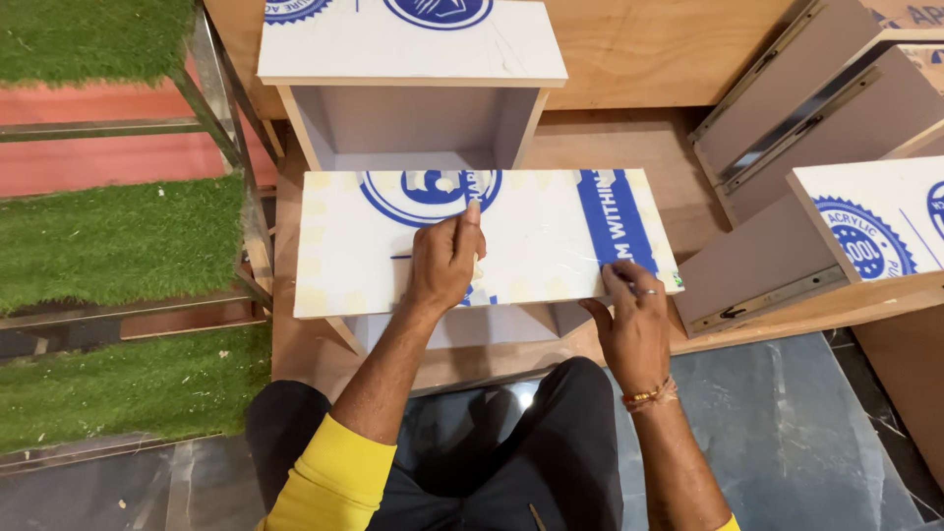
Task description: The person applies adhesive and protective film to the edges of wooden drawer components while sitting on the floor.
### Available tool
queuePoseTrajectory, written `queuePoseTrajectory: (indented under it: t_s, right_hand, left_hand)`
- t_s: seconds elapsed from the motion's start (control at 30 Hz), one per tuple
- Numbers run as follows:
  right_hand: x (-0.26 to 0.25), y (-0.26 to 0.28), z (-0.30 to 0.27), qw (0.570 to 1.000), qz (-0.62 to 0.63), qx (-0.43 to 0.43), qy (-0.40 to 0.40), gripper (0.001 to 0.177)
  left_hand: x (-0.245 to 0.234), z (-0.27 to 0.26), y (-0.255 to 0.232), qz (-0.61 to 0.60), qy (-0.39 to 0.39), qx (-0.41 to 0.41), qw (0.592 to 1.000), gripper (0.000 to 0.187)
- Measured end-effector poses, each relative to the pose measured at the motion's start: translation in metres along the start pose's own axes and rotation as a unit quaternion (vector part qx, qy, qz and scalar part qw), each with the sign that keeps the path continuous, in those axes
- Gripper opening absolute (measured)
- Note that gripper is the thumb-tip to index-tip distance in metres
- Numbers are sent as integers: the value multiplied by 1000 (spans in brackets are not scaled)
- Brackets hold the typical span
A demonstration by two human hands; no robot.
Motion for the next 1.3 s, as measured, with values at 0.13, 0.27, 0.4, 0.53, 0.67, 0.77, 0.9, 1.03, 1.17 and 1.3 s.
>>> queuePoseTrajectory:
  t_s: [0.13, 0.27, 0.4, 0.53, 0.67, 0.77, 0.9, 1.03, 1.17, 1.3]
  right_hand:
    - [3, 0, -7, 1000, -11, 4, -5, 29]
    - [1, 0, -8, 998, 18, 44, -34, 34]
    - [0, 11, -12, 998, -18, 16, -59, 32]
    - [-7, -3, -10, 997, 55, 33, -47, 19]
    - [-7, -12, -4, 997, 65, 48, -13, 12]
    - [-15, -1, 1, 1000, 26, -8, -9, 27]
    - [-10, 0, 4, 999, 0, -24, 25, 10]
    - [-10, -1, -11, 998, 33, -41, -27, 8]
    - [2, 3, -51, 991, -30, -80, -107, 9]
    - [45, -3, -75, 987, -129, -31, -87, 23]
  left_hand:
    - [6, -2, -1, 2, 23, 8, 1000, 43]
    - [3, -2, -12, 1, 15, 73, 997, 21]
    - [6, -3, -14, -9, 28, 83, 996, 27]
    - [3, -5, -24, 13, 18, 134, 991, 29]
    - [7, -4, -17, -24, 37, 76, 996, 23]
    - [5, -4, -9, -6, 39, 18, 999, 23]
    - [4, -4, -18, -31, 19, 77, 996, 24]
    - [6, -3, -10, 13, 25, 68, 997, 36]
    - [11, 0, 0, 17, 30, 55, 998, 44]
    - [15, 2, 9, 45, 42, 45, 997, 53]
Point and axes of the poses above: each hand's wrist, its own z-axis towards the middle knuckle, its own x-axis out of the palm, y = z × x, the point moved 9 cm from there along z, towards the middle knuckle, and after that the axes turned 2 degrees about z, right-handed, at the moved point
